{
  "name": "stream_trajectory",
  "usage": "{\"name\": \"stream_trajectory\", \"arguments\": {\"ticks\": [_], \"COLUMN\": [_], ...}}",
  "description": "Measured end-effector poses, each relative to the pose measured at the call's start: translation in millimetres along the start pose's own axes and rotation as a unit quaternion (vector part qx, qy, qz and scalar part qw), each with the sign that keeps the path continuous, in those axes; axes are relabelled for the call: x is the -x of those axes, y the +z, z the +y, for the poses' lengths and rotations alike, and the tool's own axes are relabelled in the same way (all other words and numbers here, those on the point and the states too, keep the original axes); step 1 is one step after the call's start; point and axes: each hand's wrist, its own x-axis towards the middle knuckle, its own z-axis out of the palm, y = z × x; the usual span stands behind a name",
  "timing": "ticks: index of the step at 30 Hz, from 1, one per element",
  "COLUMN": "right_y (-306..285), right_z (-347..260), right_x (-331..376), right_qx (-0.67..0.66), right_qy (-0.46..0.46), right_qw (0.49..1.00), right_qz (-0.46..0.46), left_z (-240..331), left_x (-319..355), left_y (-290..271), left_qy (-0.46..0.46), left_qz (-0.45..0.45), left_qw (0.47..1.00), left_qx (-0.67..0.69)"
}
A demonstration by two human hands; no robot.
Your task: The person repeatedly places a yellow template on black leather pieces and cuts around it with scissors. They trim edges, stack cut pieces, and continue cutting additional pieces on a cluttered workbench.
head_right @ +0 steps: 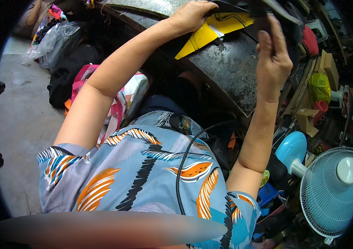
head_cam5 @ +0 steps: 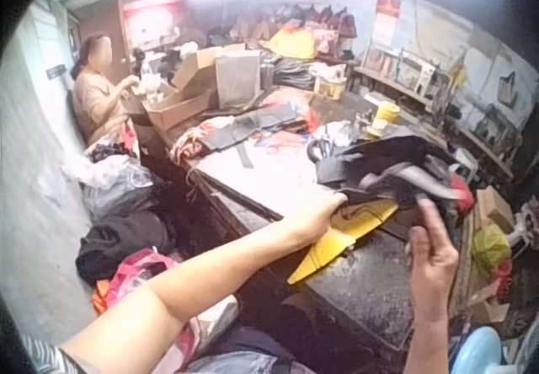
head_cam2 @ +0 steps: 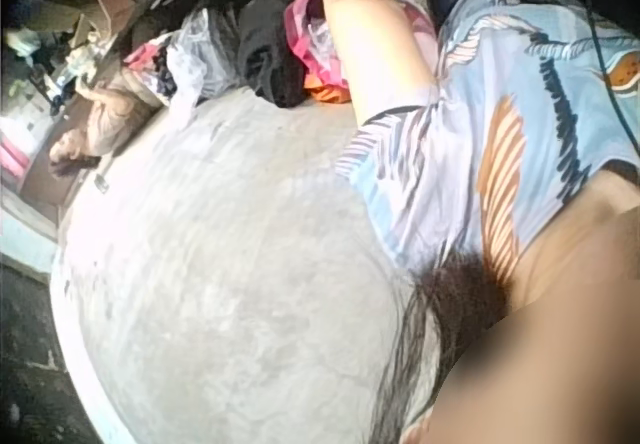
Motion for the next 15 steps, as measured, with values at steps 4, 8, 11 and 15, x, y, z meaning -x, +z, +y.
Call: {"name": "stream_trajectory", "arguments": {"ticks": [4, 8, 11, 15], "right_y": [12.1, 2.6, -10.8, -0.4], "right_z": [2.1, 5.3, 7.2, 4.9], "right_x": [6.4, 1.5, -0.8, 14.0], "right_qx": [0.276, 0.327, 0.129, 0.235], "right_qy": [-0.003, 0.010, -0.027, 0.012], "right_qw": [0.945, 0.927, 0.988, 0.964], "right_qz": [-0.177, -0.182, -0.082, -0.122], "left_z": [-2.2, 1.9, 6.0, 4.3], "left_x": [-10.7, -15.6, -15.3, -14.2], "left_y": [-0.2, -1.0, -1.2, -2.0], "left_qy": [0.026, 0.037, 0.017, 0.021], "left_qz": [-0.002, -0.037, -0.024, -0.036], "left_qw": [0.999, 0.997, 0.997, 0.996], "left_qx": [-0.033, -0.054, -0.069, -0.083]}}
